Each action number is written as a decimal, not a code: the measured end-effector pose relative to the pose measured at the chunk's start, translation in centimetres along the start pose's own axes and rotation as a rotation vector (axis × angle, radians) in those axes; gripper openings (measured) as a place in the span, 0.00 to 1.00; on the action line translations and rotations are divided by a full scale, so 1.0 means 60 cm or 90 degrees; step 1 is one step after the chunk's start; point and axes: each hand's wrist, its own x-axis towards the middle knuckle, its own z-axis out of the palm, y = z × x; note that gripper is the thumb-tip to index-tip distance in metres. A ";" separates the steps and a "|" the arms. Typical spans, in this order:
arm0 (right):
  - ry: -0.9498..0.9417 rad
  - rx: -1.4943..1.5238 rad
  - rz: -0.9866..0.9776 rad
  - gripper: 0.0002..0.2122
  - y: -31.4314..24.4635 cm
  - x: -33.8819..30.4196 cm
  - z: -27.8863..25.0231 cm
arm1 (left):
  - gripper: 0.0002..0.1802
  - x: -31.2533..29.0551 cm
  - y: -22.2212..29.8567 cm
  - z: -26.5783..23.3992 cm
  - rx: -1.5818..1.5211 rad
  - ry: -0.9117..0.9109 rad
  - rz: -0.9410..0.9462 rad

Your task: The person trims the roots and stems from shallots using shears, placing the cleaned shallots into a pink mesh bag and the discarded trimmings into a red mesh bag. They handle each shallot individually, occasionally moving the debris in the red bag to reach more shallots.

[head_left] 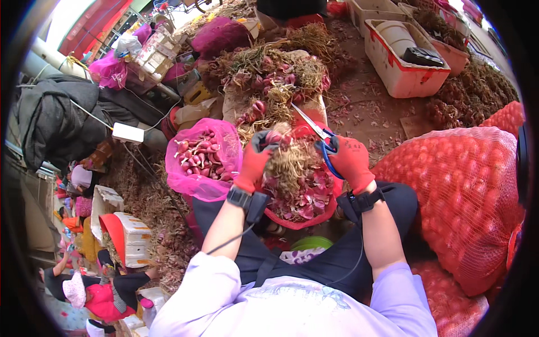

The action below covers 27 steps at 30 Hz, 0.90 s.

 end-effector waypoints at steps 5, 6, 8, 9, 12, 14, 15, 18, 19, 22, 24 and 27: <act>-0.190 0.443 0.034 0.18 0.039 0.005 0.134 | 0.25 -0.098 -0.009 0.031 -0.317 0.007 -0.093; -0.268 0.565 0.078 0.17 0.007 -0.005 0.135 | 0.25 -0.109 -0.014 0.037 -0.383 0.006 -0.085; -0.343 0.681 0.125 0.17 -0.020 -0.020 0.146 | 0.24 -0.118 -0.027 0.040 -0.373 0.009 -0.076; -0.329 0.668 0.084 0.17 -0.015 -0.017 0.167 | 0.23 -0.115 -0.038 0.040 -0.360 0.007 -0.066; -0.273 0.665 0.012 0.18 0.000 -0.017 0.194 | 0.17 -0.092 -0.061 0.038 -0.105 0.058 -0.112; -0.221 0.636 -0.024 0.19 -0.006 -0.018 0.190 | 0.14 -0.073 -0.058 0.040 0.078 0.103 -0.090; -0.221 0.637 -0.027 0.19 -0.009 -0.017 0.192 | 0.14 -0.069 -0.059 0.035 0.079 0.104 -0.088; -0.041 0.300 -0.049 0.16 -0.018 -0.026 0.188 | 0.11 -0.057 -0.069 0.025 0.298 0.029 0.036; -0.042 0.301 -0.045 0.16 -0.017 -0.024 0.181 | 0.11 -0.055 -0.074 0.022 0.298 0.026 0.033; -0.062 0.401 0.072 0.14 -0.002 0.000 0.153 | 0.12 -0.039 -0.024 0.043 -0.011 -0.086 -0.024; -0.051 0.387 0.078 0.14 -0.001 0.007 0.141 | 0.14 -0.040 -0.016 0.045 -0.131 -0.036 -0.038; -0.013 0.411 0.133 0.16 0.040 0.022 0.175 | 0.18 -0.056 -0.010 0.055 -0.272 0.070 0.019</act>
